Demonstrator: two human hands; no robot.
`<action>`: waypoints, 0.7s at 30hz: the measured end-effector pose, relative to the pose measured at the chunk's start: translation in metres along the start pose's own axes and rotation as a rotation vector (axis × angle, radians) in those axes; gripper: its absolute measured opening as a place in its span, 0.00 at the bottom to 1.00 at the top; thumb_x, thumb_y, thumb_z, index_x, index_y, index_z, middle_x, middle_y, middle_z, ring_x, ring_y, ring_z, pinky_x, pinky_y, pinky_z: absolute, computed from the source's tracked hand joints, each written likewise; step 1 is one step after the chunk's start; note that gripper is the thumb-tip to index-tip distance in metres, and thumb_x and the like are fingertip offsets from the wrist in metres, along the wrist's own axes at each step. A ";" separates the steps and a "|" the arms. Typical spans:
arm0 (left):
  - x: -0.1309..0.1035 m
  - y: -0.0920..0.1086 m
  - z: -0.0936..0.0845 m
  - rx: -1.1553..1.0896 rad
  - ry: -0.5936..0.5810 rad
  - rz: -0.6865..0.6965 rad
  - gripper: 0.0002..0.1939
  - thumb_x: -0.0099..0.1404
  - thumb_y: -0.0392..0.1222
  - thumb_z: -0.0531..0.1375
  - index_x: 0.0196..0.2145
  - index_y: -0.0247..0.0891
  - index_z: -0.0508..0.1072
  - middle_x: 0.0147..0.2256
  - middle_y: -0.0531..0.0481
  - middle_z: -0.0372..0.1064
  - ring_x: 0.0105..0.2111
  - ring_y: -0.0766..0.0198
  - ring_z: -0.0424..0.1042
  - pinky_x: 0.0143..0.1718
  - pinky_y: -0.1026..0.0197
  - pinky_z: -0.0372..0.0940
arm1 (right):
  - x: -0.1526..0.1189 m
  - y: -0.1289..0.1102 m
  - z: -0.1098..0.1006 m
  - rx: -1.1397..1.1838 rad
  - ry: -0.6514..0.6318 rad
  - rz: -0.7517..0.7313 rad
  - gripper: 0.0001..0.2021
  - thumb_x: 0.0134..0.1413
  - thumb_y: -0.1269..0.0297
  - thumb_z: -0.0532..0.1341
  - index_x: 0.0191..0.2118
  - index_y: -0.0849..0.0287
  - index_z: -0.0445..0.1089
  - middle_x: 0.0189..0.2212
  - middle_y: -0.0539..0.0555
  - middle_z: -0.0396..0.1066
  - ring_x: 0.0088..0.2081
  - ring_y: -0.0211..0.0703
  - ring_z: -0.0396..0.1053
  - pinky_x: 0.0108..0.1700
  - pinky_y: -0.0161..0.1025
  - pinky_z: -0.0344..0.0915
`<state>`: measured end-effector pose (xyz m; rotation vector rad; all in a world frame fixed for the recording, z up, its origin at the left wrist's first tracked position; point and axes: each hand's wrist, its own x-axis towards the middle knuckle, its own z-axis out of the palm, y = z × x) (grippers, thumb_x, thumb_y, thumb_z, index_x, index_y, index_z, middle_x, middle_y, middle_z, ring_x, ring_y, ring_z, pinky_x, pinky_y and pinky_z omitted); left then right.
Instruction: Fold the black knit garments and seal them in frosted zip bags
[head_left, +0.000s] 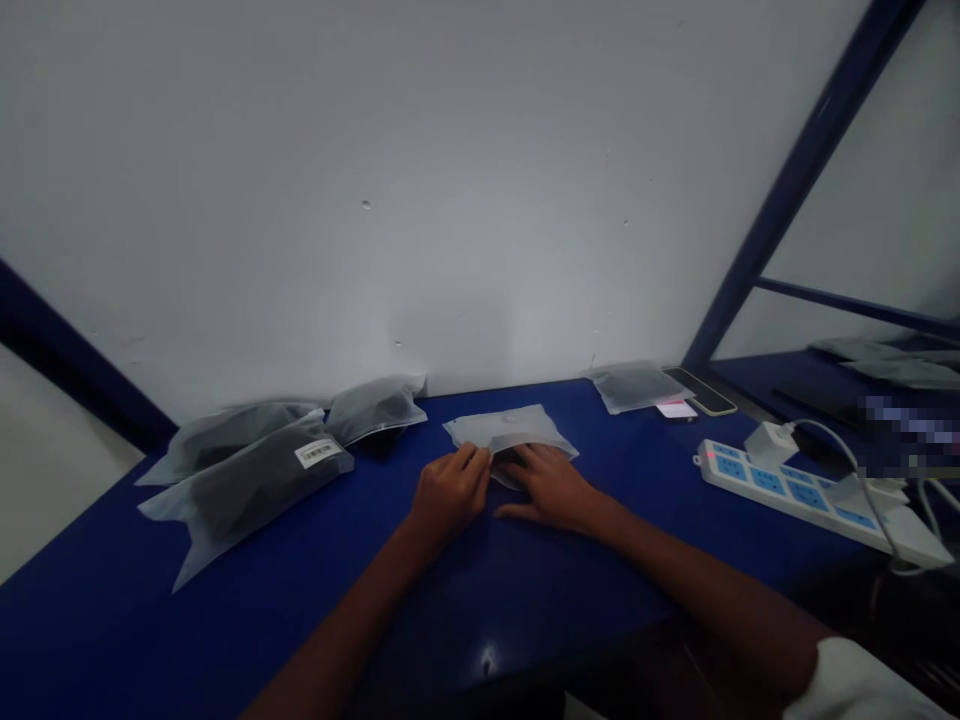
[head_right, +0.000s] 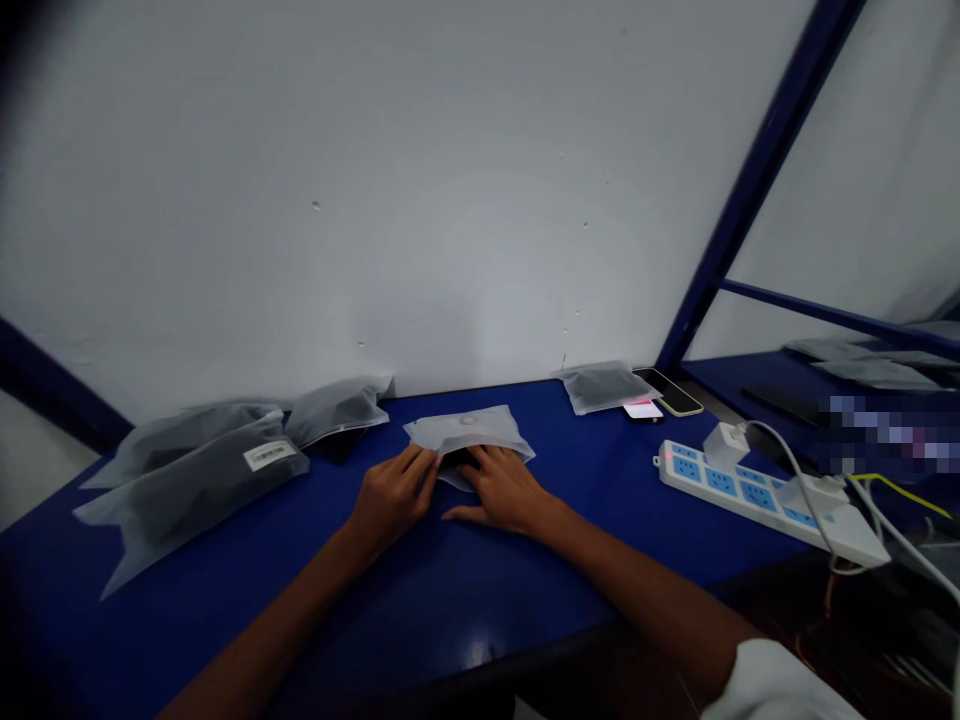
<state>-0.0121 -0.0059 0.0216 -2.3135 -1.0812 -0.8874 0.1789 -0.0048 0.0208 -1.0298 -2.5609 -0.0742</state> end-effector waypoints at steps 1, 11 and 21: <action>0.000 0.002 0.000 -0.007 -0.004 0.004 0.11 0.68 0.35 0.50 0.32 0.36 0.70 0.27 0.50 0.69 0.24 0.67 0.69 0.27 0.65 0.60 | 0.000 0.000 -0.001 0.006 -0.023 0.013 0.30 0.53 0.43 0.58 0.55 0.60 0.65 0.52 0.64 0.65 0.51 0.56 0.65 0.52 0.54 0.65; -0.003 -0.016 0.001 -0.024 -0.195 -0.306 0.11 0.67 0.38 0.53 0.38 0.39 0.75 0.35 0.47 0.74 0.30 0.62 0.74 0.29 0.64 0.63 | -0.002 0.011 -0.005 0.134 -0.096 -0.119 0.30 0.56 0.47 0.58 0.58 0.63 0.62 0.60 0.63 0.58 0.60 0.54 0.57 0.60 0.51 0.57; -0.005 -0.040 0.009 -0.359 -0.163 -0.474 0.11 0.63 0.42 0.56 0.38 0.40 0.78 0.40 0.47 0.76 0.41 0.57 0.75 0.46 0.56 0.67 | -0.006 0.015 -0.013 0.450 -0.047 -0.211 0.18 0.57 0.62 0.62 0.52 0.58 0.69 0.60 0.59 0.59 0.61 0.48 0.56 0.62 0.49 0.54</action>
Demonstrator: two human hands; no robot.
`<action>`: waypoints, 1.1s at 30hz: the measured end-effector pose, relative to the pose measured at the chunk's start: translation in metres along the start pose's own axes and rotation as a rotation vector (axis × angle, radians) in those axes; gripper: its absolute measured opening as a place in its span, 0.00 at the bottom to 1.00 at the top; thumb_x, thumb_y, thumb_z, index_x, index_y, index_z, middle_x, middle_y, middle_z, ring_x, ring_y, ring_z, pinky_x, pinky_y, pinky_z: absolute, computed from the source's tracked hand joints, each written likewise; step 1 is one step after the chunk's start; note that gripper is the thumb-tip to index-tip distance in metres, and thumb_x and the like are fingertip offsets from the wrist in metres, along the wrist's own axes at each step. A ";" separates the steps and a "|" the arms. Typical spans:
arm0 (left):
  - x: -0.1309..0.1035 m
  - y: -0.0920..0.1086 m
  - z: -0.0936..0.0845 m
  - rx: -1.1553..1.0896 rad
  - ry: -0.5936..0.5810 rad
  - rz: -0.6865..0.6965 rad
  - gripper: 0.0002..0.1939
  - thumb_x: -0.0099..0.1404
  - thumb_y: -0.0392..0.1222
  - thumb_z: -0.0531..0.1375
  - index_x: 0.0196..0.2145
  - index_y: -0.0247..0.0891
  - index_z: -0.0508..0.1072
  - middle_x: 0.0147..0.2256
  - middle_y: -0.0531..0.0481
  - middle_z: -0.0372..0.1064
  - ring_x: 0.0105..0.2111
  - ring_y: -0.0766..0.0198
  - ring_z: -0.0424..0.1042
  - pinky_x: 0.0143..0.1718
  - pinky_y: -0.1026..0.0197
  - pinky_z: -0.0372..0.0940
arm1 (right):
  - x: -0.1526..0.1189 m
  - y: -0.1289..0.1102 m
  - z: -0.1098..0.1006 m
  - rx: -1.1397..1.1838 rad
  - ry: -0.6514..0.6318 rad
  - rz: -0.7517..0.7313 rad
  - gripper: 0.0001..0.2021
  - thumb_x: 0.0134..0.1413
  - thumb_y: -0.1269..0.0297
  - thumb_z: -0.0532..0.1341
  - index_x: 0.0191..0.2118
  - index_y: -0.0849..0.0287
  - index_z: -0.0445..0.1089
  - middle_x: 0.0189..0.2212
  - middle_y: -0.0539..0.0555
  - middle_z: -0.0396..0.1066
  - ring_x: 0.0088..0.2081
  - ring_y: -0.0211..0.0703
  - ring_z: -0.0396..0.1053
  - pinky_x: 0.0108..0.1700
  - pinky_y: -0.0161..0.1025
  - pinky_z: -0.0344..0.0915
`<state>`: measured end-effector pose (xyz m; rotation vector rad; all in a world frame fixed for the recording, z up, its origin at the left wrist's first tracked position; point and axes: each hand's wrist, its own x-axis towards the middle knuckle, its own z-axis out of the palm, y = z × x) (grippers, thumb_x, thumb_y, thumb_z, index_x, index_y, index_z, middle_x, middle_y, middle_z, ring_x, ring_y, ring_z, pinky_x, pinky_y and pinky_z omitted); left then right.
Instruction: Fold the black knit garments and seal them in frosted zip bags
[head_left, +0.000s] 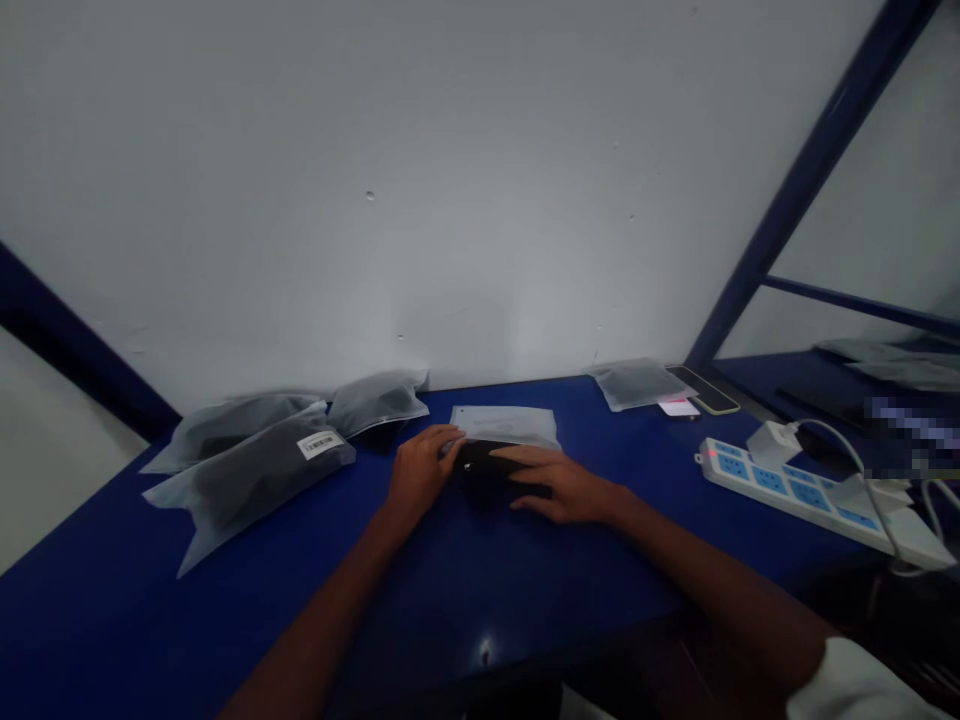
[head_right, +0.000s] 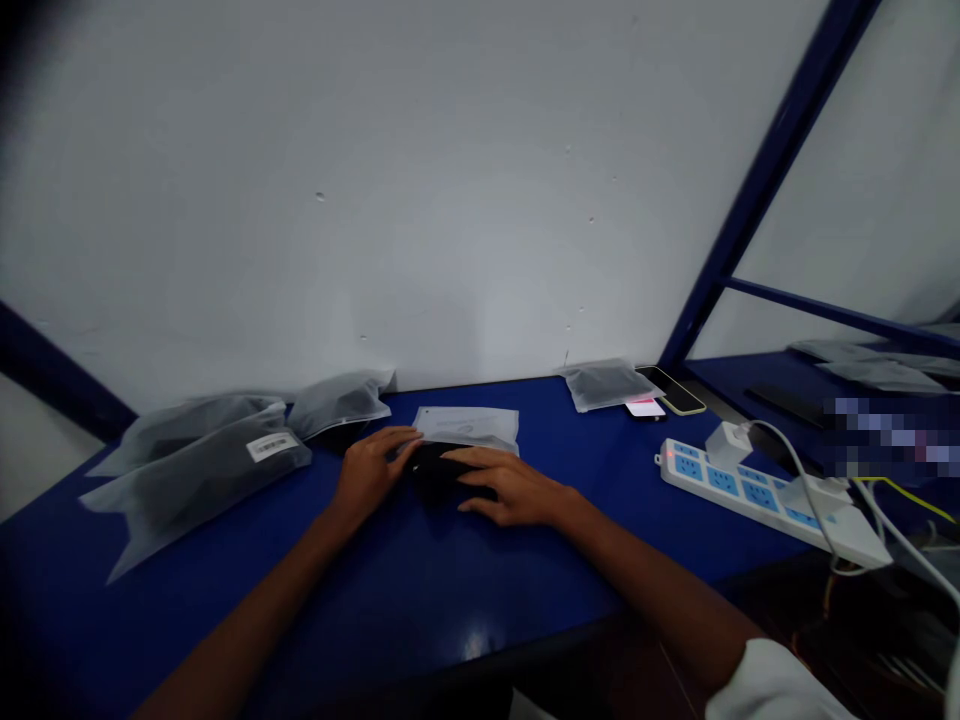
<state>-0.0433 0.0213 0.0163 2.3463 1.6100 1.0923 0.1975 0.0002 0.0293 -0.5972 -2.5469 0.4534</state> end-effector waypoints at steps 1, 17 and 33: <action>0.001 -0.001 0.000 -0.041 -0.003 -0.016 0.11 0.63 0.43 0.56 0.37 0.40 0.78 0.40 0.47 0.77 0.41 0.57 0.75 0.47 0.56 0.67 | 0.000 0.001 0.000 0.054 0.018 0.005 0.18 0.56 0.62 0.62 0.52 0.56 0.69 0.60 0.58 0.59 0.61 0.48 0.57 0.62 0.50 0.55; 0.002 0.000 0.001 -0.093 -0.112 -0.146 0.11 0.60 0.43 0.58 0.35 0.41 0.79 0.43 0.46 0.75 0.46 0.52 0.71 0.51 0.46 0.62 | 0.000 0.008 -0.017 0.892 0.517 0.427 0.25 0.54 0.44 0.57 0.52 0.53 0.70 0.47 0.56 0.73 0.49 0.52 0.70 0.53 0.52 0.65; 0.006 0.013 -0.004 -0.766 -0.198 -0.687 0.37 0.53 0.70 0.54 0.44 0.33 0.71 0.35 0.45 0.75 0.34 0.56 0.74 0.36 0.57 0.66 | 0.004 -0.009 0.005 0.349 0.232 0.353 0.50 0.41 0.50 0.69 0.66 0.51 0.42 0.52 0.59 0.61 0.50 0.48 0.65 0.50 0.48 0.67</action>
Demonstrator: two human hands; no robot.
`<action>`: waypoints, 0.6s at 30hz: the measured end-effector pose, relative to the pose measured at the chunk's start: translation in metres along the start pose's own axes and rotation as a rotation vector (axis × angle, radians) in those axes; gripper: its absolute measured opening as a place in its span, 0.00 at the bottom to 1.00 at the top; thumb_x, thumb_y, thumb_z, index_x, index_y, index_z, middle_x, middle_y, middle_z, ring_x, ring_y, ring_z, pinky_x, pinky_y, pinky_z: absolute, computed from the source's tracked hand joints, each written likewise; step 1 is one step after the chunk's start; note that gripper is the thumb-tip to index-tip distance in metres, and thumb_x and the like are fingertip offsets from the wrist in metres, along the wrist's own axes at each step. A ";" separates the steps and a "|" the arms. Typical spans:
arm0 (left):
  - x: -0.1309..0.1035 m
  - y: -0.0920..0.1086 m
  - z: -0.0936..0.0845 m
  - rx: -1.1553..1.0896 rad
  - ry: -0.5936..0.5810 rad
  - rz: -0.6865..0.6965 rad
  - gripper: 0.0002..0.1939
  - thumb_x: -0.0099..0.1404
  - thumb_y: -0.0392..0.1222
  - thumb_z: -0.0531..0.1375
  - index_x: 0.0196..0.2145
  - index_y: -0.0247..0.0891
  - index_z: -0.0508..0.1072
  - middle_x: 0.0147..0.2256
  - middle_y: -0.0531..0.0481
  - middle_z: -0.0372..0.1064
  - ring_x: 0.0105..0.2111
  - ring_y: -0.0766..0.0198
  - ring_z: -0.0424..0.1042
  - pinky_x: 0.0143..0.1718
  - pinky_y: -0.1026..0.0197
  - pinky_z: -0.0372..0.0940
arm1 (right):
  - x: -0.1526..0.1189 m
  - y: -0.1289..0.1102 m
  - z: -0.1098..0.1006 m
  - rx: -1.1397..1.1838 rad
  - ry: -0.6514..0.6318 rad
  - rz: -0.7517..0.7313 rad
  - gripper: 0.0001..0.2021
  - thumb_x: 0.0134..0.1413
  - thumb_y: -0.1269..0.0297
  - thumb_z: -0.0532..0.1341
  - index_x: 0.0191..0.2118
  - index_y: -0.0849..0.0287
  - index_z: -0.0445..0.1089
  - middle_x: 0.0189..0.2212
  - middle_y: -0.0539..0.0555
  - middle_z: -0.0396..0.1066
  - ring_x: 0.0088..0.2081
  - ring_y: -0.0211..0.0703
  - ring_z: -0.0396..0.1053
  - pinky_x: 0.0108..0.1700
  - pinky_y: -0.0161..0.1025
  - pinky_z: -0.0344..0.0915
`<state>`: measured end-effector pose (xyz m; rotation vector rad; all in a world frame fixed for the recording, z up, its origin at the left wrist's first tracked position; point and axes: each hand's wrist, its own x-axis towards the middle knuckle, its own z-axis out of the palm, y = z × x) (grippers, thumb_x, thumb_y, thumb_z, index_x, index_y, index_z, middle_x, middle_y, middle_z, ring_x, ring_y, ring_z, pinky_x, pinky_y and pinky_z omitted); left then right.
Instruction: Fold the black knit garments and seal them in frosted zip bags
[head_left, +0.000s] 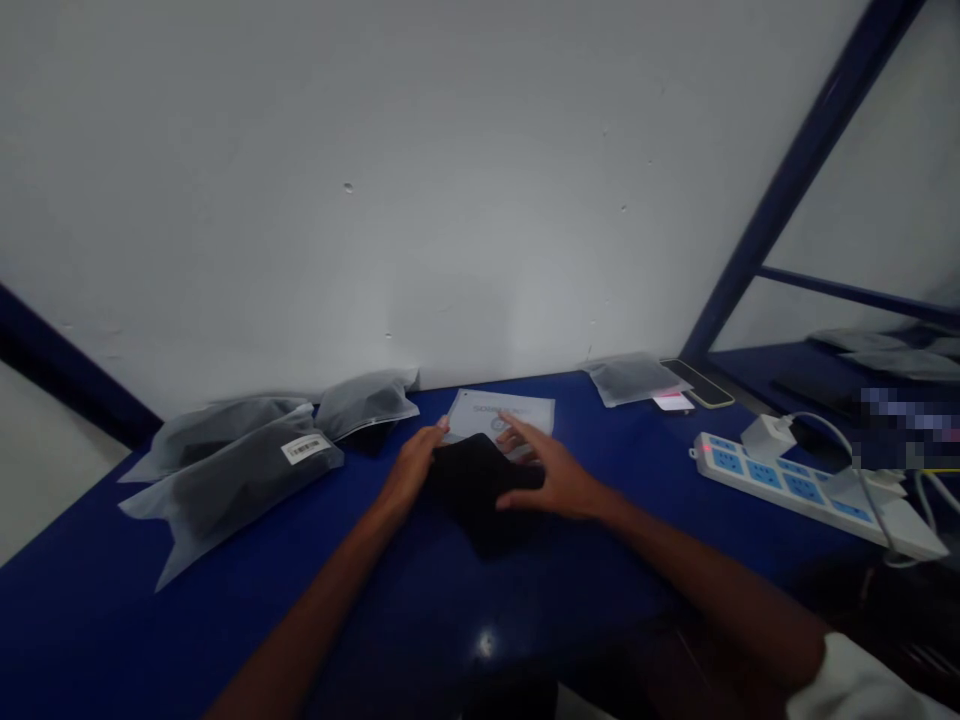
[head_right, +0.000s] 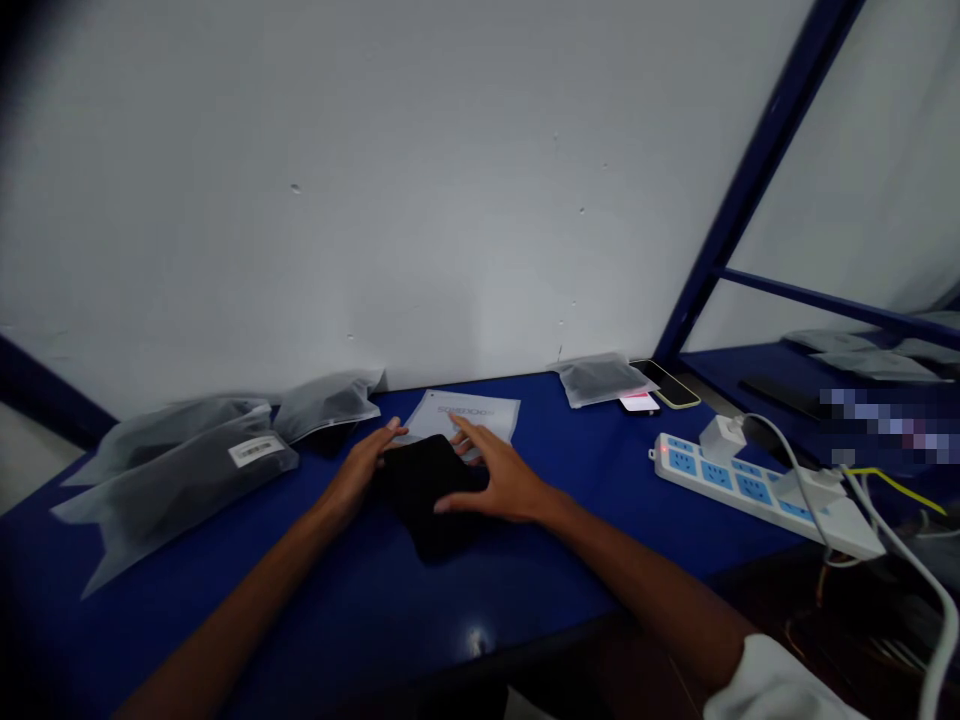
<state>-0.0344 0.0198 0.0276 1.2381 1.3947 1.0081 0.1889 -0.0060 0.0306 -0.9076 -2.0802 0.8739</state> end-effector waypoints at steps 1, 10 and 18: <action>-0.001 0.001 0.000 0.014 -0.021 0.006 0.35 0.52 0.68 0.58 0.43 0.34 0.72 0.36 0.46 0.75 0.36 0.55 0.74 0.37 0.57 0.65 | -0.002 -0.003 0.003 -0.095 -0.056 -0.059 0.54 0.37 0.48 0.71 0.67 0.51 0.41 0.54 0.59 0.60 0.54 0.51 0.62 0.53 0.51 0.64; -0.008 0.012 -0.005 0.078 -0.175 0.046 0.28 0.52 0.60 0.62 0.44 0.36 0.75 0.42 0.44 0.75 0.46 0.51 0.71 0.48 0.53 0.63 | -0.008 0.000 0.013 -0.506 -0.171 -0.335 0.32 0.48 0.61 0.63 0.60 0.57 0.59 0.61 0.60 0.58 0.63 0.53 0.50 0.62 0.56 0.49; -0.008 0.009 -0.017 0.068 -0.295 0.048 0.33 0.46 0.46 0.70 0.51 0.41 0.71 0.49 0.43 0.72 0.49 0.51 0.70 0.53 0.48 0.63 | 0.006 0.019 -0.002 0.092 0.310 0.060 0.14 0.54 0.67 0.53 0.45 0.55 0.71 0.42 0.53 0.74 0.45 0.46 0.71 0.50 0.47 0.67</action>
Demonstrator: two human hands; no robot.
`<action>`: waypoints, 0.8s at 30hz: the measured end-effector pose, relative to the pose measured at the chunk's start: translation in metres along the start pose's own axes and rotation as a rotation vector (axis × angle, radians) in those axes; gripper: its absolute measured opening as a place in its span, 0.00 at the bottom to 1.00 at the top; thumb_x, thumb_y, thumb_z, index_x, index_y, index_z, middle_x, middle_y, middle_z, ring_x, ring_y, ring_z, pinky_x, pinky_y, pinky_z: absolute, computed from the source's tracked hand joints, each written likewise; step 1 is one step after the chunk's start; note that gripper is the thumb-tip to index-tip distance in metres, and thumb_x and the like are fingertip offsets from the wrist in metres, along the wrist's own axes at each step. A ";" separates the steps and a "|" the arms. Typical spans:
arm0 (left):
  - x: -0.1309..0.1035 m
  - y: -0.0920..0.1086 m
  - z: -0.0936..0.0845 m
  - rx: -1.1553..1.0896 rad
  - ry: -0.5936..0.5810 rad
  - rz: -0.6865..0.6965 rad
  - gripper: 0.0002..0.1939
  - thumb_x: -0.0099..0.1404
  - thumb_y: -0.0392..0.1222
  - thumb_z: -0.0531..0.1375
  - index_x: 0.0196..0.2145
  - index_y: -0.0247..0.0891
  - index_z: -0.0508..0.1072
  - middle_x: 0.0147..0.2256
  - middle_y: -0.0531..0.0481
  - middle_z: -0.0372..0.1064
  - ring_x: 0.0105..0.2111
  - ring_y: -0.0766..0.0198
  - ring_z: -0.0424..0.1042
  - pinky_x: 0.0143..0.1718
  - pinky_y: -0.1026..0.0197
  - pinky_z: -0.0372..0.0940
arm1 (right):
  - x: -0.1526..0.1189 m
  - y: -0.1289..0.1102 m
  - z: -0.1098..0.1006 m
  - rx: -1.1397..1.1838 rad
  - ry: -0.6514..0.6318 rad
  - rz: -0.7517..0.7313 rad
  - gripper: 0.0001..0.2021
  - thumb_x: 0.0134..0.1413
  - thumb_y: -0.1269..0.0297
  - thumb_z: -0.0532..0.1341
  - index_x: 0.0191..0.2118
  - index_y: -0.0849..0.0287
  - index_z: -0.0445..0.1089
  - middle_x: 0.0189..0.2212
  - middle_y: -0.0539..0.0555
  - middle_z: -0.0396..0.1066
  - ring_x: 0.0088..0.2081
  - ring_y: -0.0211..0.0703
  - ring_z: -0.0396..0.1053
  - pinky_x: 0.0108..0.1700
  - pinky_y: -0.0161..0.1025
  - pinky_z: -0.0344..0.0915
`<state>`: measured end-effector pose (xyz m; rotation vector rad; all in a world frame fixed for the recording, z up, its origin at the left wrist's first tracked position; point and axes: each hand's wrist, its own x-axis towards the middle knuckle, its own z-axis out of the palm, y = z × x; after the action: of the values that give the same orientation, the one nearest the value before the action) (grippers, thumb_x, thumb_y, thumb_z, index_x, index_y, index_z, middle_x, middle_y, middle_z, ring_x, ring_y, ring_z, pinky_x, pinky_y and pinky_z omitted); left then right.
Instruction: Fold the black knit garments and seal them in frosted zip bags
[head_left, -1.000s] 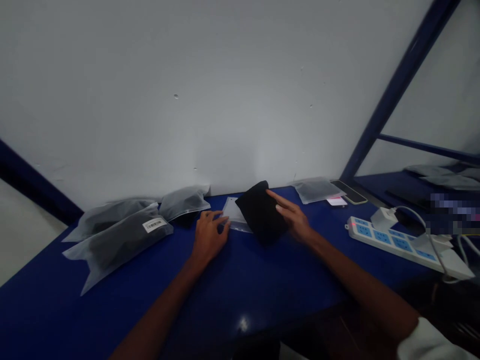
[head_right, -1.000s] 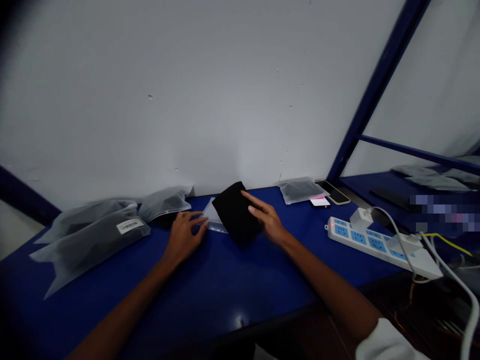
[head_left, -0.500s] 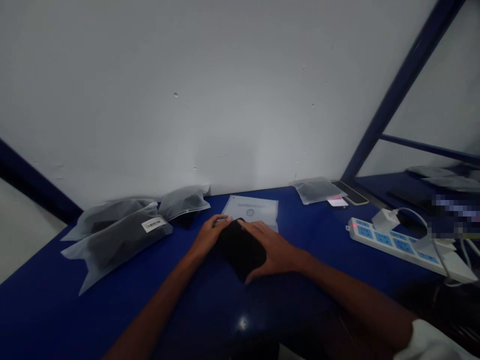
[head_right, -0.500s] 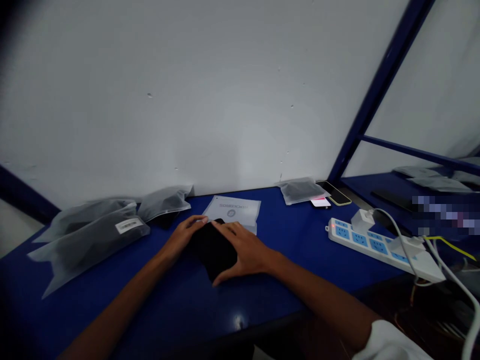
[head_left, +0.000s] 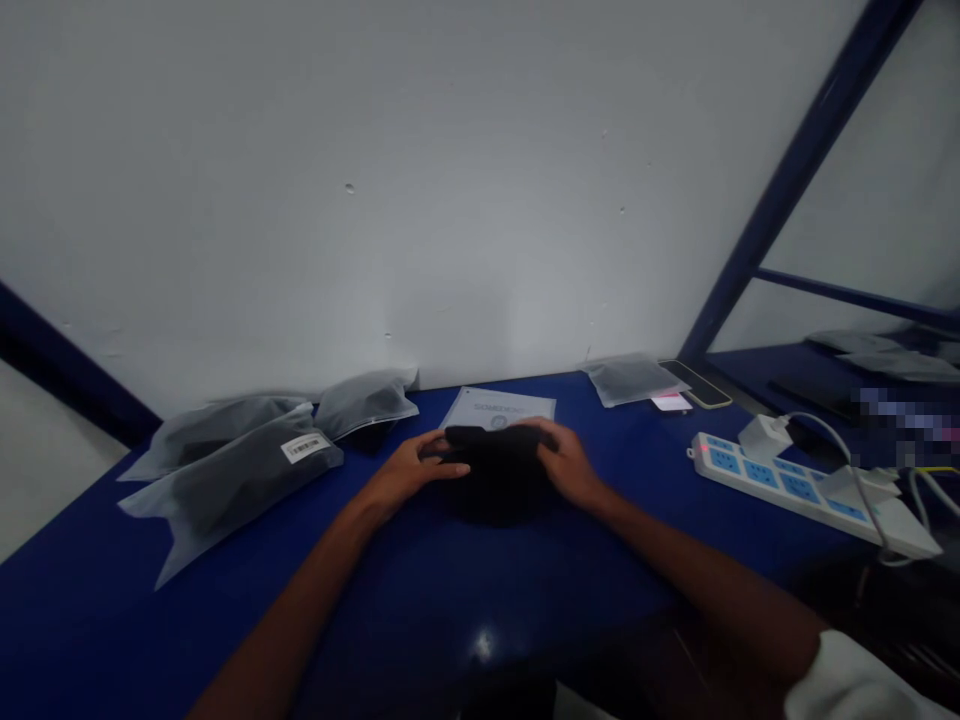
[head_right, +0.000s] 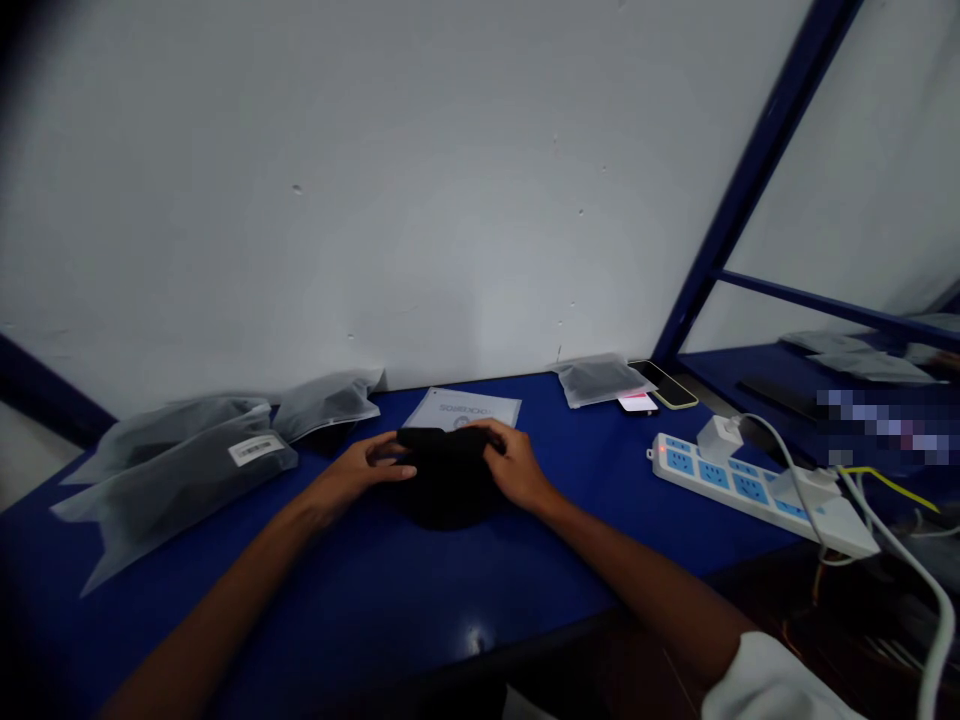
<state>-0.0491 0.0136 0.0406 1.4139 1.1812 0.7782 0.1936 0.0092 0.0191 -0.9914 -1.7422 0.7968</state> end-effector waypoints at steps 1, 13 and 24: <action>0.000 -0.002 -0.001 -0.002 0.003 -0.015 0.35 0.45 0.44 0.70 0.52 0.42 0.70 0.49 0.43 0.71 0.48 0.51 0.71 0.52 0.48 0.64 | 0.004 0.008 -0.002 0.057 0.089 0.080 0.14 0.53 0.66 0.53 0.44 0.56 0.71 0.41 0.53 0.75 0.43 0.46 0.72 0.47 0.46 0.69; -0.016 0.014 -0.007 0.155 -0.422 -0.008 0.33 0.40 0.38 0.71 0.48 0.49 0.73 0.36 0.52 0.73 0.35 0.58 0.74 0.37 0.55 0.69 | 0.019 0.045 -0.040 -0.285 0.237 0.081 0.21 0.51 0.70 0.52 0.51 0.52 0.68 0.50 0.54 0.68 0.52 0.48 0.66 0.57 0.54 0.60; -0.007 0.001 0.012 0.689 0.002 0.541 0.24 0.57 0.32 0.58 0.50 0.49 0.72 0.40 0.48 0.68 0.42 0.60 0.68 0.45 0.54 0.64 | 0.000 0.012 -0.011 -0.636 -0.385 -0.291 0.19 0.56 0.67 0.58 0.54 0.56 0.67 0.57 0.58 0.63 0.59 0.50 0.58 0.60 0.53 0.57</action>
<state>-0.0402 0.0030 0.0403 2.3665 1.1269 0.7613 0.2070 0.0154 0.0125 -0.9874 -2.4930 0.2439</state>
